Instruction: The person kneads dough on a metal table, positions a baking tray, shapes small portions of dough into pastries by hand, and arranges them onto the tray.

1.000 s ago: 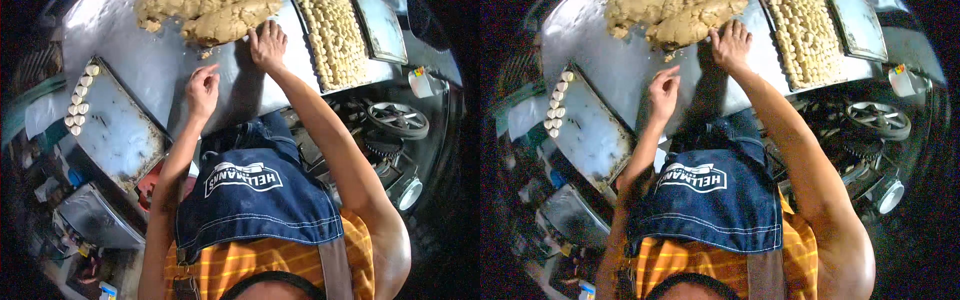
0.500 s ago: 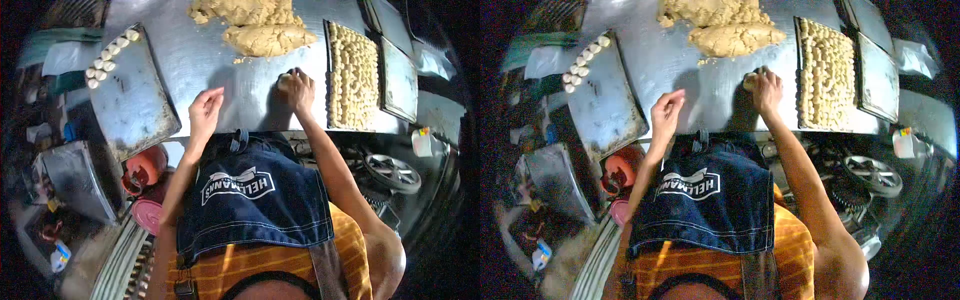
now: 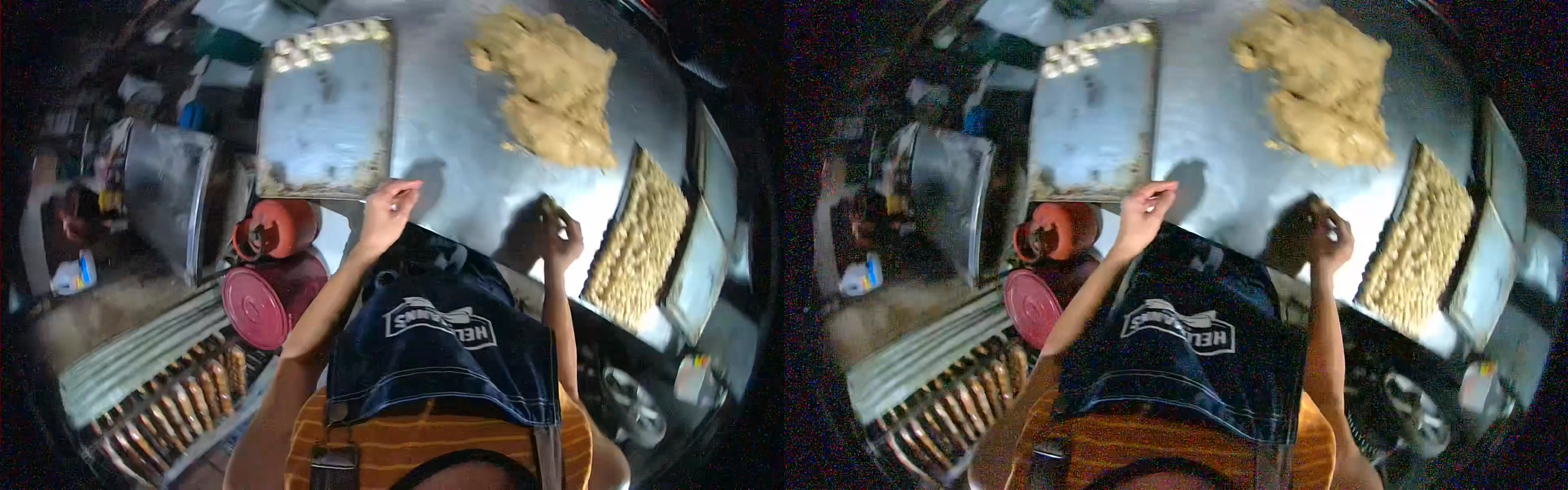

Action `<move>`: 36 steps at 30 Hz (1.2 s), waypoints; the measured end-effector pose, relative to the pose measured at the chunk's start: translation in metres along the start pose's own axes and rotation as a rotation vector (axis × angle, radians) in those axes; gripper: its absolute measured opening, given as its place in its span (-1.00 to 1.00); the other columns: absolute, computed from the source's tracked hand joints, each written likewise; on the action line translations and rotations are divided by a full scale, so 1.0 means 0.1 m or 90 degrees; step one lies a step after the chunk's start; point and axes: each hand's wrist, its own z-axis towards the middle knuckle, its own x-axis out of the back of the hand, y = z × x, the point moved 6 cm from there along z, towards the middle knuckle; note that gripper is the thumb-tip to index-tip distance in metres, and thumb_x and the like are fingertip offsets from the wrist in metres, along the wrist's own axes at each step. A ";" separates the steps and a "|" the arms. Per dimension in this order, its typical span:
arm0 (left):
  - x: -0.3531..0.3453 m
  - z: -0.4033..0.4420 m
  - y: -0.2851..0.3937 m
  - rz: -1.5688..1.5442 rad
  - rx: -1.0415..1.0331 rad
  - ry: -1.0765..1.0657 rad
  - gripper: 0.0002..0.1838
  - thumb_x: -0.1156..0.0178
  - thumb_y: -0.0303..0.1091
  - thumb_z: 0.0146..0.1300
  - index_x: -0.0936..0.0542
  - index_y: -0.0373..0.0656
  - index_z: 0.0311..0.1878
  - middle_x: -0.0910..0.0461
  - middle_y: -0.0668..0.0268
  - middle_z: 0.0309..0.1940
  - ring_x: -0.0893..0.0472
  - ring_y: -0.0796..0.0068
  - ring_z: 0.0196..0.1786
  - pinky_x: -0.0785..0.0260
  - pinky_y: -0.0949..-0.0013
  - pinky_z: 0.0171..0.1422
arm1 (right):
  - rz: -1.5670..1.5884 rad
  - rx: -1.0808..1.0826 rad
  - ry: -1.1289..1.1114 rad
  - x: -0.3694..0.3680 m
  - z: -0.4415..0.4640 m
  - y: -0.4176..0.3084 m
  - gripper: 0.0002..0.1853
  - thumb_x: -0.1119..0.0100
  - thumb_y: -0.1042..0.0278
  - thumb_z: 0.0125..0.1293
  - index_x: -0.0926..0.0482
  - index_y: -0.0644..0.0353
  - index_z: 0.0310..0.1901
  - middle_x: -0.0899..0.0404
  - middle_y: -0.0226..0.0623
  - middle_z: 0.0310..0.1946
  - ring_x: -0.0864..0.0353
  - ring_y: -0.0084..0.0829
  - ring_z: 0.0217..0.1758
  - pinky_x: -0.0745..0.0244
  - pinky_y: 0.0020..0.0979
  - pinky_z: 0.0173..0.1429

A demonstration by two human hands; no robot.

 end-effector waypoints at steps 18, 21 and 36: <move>2.03 3.06 -0.44 0.768 -0.450 0.104 -0.49 -0.06 -0.37 0.39 -0.50 -0.41 0.34 -0.48 -0.08 0.42 -0.51 -0.01 0.41 -0.30 0.00 0.49 | -0.146 0.335 -0.003 -4.43 1.00 -3.81 -0.79 -0.42 0.28 0.21 -0.84 0.07 -0.13 -0.77 -0.35 -0.34 -0.71 -0.18 -0.34 -0.59 -0.25 -0.19; 2.07 3.03 -0.47 0.787 -0.472 0.132 -0.54 -0.03 -0.37 0.41 -0.54 -0.43 0.29 -0.50 -0.09 0.40 -0.50 -0.02 0.42 -0.27 -0.02 0.49 | -0.192 0.414 0.007 -4.64 0.91 -3.77 -0.77 -0.43 0.26 0.19 -0.83 0.02 -0.11 -0.74 -0.38 -0.29 -0.70 -0.15 -0.29 -0.59 -0.22 -0.15; 2.50 2.79 -0.29 0.166 -0.685 0.096 -0.90 -0.15 -0.47 0.21 -0.55 -0.27 -0.22 -0.53 0.16 -0.28 -0.48 0.22 -0.32 -0.33 0.18 -0.17 | -0.269 0.542 -0.214 -4.48 0.95 -3.63 -0.68 -0.37 0.13 0.38 -0.75 0.01 0.10 -0.68 -0.23 0.02 -0.70 -0.23 -0.20 -0.57 -0.19 -0.22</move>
